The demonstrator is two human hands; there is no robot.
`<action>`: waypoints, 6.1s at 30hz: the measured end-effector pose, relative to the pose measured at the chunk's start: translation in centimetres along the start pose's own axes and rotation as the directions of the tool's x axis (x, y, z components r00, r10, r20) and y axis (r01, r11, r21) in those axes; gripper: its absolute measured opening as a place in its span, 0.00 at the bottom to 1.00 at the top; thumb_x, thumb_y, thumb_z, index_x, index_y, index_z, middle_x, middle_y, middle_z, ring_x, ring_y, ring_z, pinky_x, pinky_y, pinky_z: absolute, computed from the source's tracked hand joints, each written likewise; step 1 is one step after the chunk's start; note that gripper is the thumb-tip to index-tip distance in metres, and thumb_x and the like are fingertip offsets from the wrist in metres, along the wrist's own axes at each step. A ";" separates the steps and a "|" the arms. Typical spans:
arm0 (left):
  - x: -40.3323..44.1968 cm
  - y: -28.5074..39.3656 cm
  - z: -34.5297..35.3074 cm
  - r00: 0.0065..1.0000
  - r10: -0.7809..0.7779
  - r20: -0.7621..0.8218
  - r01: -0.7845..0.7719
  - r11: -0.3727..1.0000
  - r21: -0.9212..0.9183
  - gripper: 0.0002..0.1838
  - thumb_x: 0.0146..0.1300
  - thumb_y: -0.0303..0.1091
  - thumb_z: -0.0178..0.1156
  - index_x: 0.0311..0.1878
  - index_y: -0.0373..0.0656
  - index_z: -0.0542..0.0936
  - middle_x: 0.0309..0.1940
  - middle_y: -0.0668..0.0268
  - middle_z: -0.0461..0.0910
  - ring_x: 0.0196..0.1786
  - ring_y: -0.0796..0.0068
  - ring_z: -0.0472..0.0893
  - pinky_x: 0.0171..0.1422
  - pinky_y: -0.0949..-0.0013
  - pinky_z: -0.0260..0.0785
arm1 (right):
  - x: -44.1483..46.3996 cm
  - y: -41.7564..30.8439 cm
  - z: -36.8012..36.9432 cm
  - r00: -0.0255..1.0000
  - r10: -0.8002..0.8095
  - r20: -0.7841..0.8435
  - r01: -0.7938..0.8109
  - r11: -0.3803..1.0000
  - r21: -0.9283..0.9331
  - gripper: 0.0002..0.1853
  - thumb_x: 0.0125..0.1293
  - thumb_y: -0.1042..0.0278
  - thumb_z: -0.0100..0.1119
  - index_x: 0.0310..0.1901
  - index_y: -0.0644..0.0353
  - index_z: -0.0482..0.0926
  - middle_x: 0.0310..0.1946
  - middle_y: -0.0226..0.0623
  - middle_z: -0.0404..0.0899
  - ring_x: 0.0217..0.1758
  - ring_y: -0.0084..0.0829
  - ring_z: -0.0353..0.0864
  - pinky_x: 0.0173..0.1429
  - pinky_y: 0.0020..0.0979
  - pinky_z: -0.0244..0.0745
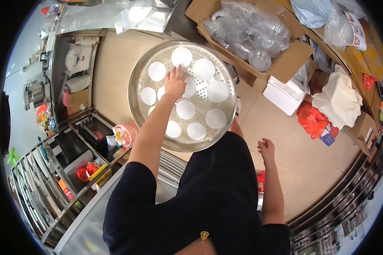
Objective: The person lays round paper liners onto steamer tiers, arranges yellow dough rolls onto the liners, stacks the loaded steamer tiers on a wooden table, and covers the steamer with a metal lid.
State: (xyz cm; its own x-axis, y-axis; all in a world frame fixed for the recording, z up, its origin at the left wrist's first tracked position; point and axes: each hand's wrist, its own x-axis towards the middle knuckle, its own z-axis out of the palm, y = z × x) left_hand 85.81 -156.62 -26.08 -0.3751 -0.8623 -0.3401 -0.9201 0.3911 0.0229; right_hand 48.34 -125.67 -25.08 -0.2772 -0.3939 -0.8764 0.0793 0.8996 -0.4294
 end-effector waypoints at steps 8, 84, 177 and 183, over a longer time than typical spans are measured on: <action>2.5 1.3 2.0 0.999 -0.040 -0.010 0.041 0.973 0.228 0.29 0.60 0.32 0.46 0.66 0.36 0.60 0.71 0.56 0.48 0.72 0.57 0.50 0.74 0.52 0.39 | -2.3 4.6 0.9 0.989 0.144 0.016 -0.145 0.989 0.043 0.22 0.60 0.65 0.59 0.54 0.66 0.69 0.38 0.37 0.78 0.36 0.27 0.80 0.37 0.27 0.76; -3.6 9.4 2.4 0.686 -0.597 0.415 0.325 -0.259 -0.909 0.20 0.53 0.18 0.53 0.52 0.35 0.73 0.43 0.57 0.74 0.39 0.69 0.74 0.38 0.69 0.70 | -21.2 32.8 -8.9 0.865 0.340 -0.370 -0.119 0.854 0.507 0.19 0.61 0.63 0.58 0.49 0.65 0.71 0.31 0.31 0.75 0.29 0.22 0.76 0.27 0.23 0.71; -42.6 111.5 -51.5 -0.072 -0.039 -0.997 0.382 -0.924 0.008 0.10 0.61 0.37 0.53 0.42 0.44 0.76 0.39 0.69 0.75 0.40 0.74 0.68 0.45 0.67 0.56 | -66.7 14.6 -54.0 -0.596 -0.802 0.045 -0.713 0.503 -0.488 0.17 0.55 0.78 0.55 0.49 0.65 0.72 0.45 0.48 0.74 0.48 0.44 0.74 0.50 0.38 0.70; -48.1 110.9 -49.1 0.028 0.001 -1.000 0.399 -0.917 0.010 0.11 0.61 0.40 0.53 0.42 0.45 0.77 0.39 0.70 0.75 0.41 0.74 0.67 0.46 0.66 0.53 | -68.3 15.4 -51.4 -0.575 -0.818 0.003 -0.765 0.537 -0.357 0.17 0.53 0.79 0.57 0.47 0.65 0.73 0.44 0.47 0.76 0.46 0.44 0.76 0.49 0.37 0.71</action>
State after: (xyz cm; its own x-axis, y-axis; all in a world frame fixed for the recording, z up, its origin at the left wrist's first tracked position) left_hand -3.76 -87.56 38.99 -0.1247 -0.3449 0.9303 0.6951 -0.6994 -0.1661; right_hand 19.23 -75.24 39.36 0.0971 -0.5098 0.8548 -0.0876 0.8512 0.5175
